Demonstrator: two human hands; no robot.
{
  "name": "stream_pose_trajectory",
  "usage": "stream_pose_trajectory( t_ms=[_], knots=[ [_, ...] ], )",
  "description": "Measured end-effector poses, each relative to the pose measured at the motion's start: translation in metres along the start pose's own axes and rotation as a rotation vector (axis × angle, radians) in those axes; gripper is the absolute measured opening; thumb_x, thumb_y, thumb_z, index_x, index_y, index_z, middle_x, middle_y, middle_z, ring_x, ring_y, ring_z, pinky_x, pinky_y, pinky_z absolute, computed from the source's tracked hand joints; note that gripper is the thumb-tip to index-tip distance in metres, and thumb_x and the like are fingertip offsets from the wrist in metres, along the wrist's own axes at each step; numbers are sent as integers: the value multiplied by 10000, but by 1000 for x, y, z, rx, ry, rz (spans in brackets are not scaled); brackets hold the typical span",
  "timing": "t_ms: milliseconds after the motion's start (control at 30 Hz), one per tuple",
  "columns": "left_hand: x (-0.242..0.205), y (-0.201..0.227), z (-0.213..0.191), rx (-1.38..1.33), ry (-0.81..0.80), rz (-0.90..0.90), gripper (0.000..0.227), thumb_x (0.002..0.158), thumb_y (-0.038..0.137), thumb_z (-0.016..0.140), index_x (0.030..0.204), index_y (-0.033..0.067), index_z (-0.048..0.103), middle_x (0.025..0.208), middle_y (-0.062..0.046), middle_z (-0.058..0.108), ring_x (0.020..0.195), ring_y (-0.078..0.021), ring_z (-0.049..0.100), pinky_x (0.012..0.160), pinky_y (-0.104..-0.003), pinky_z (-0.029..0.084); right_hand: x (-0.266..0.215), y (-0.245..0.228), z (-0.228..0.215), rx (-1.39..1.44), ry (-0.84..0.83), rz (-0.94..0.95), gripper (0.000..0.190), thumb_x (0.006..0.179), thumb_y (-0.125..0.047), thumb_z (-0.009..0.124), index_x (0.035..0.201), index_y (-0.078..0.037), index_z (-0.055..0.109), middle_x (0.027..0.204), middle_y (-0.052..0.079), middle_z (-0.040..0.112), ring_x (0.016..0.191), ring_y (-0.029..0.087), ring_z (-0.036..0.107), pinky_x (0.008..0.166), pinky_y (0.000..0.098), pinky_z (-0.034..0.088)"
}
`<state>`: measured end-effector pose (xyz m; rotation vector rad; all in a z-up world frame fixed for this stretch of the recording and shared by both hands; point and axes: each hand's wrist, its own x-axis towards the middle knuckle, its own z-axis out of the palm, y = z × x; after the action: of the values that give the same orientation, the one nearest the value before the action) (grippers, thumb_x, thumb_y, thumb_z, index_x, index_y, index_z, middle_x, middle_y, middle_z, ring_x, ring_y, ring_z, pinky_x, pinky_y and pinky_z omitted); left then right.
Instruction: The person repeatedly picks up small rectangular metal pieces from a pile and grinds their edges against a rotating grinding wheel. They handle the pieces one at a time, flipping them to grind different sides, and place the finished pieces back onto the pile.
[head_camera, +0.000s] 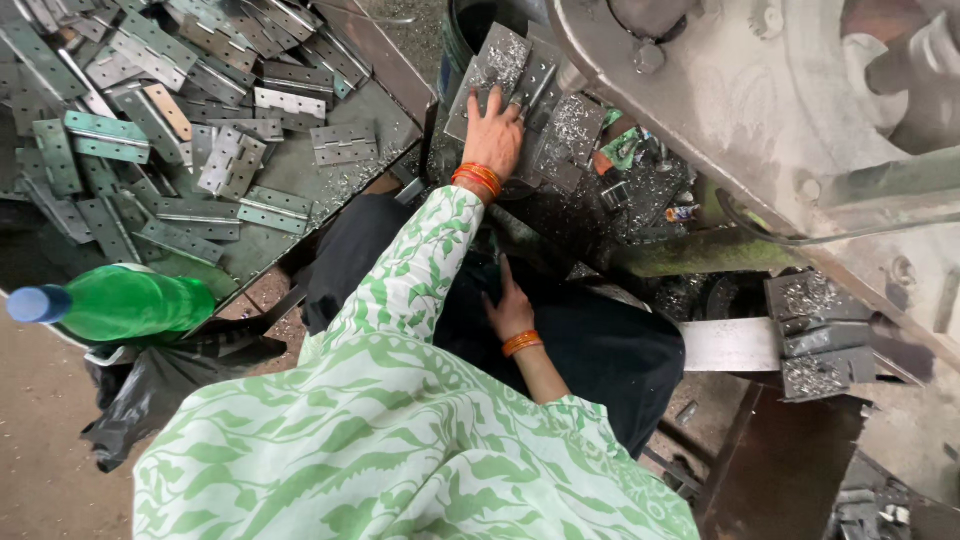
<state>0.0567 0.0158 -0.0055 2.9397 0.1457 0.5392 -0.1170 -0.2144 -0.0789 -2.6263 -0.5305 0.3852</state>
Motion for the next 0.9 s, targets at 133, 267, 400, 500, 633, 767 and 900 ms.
stream_pose_trajectory(
  t_ms=[133, 267, 400, 500, 633, 767, 900],
  knots=[
    [-19, 8, 3, -42, -3, 7, 311, 961, 196, 551, 1181, 113, 755, 1372, -51, 625, 1424, -370, 344, 1151, -713, 216, 7, -5, -14, 25, -62, -4, 970, 839, -266, 755, 1628, -206, 194, 1201, 280, 662, 1048, 480, 655, 867, 547, 553],
    [-8, 6, 1, 6, 3, 15, 359, 925, 196, 528, 1200, 106, 740, 1387, -36, 611, 1393, -372, 348, 1112, -719, 219, 22, -19, -58, -63, -85, -105, 902, 834, -274, 759, 1585, -159, 274, 1194, 275, 689, 1081, 455, 668, 910, 528, 555],
    [9, 7, -1, -18, -68, -6, 335, 990, 196, 513, 1222, 108, 738, 1428, -46, 593, 1429, -365, 341, 1146, -712, 219, 30, -25, -72, -121, -166, -21, 880, 880, -297, 722, 1623, -187, 263, 1165, 266, 701, 1077, 449, 669, 910, 530, 554],
    [12, 9, 1, 7, -85, -14, 345, 963, 193, 518, 1218, 111, 736, 1422, -42, 591, 1421, -360, 339, 1129, -710, 227, 4, -20, -24, -70, -56, -8, 900, 872, -308, 712, 1626, -219, 230, 1231, 251, 671, 1049, 458, 663, 847, 531, 566],
    [18, 12, 4, 0, -62, -14, 329, 946, 195, 530, 1185, 115, 742, 1437, -29, 587, 1426, -363, 330, 1124, -699, 235, 5, 8, 12, -14, 15, -28, 900, 887, -333, 688, 1633, -242, 193, 1284, 215, 670, 1047, 446, 680, 847, 514, 582],
    [6, 1, -7, -20, -108, -10, 352, 929, 186, 545, 1226, 134, 726, 1380, -35, 607, 1425, -356, 336, 1128, -692, 245, 4, 11, 6, -40, -42, -6, 940, 871, -304, 727, 1625, -221, 173, 1274, 269, 646, 1043, 474, 663, 827, 534, 573],
    [-29, -31, -32, -153, 139, -69, 309, 911, 222, 638, 1179, 112, 746, 1367, -57, 612, 1401, -366, 383, 1120, -651, 297, 7, -11, -32, 81, -20, -160, 968, 805, -243, 742, 1620, -131, 232, 1164, 321, 678, 1041, 474, 672, 889, 511, 564]
  ],
)
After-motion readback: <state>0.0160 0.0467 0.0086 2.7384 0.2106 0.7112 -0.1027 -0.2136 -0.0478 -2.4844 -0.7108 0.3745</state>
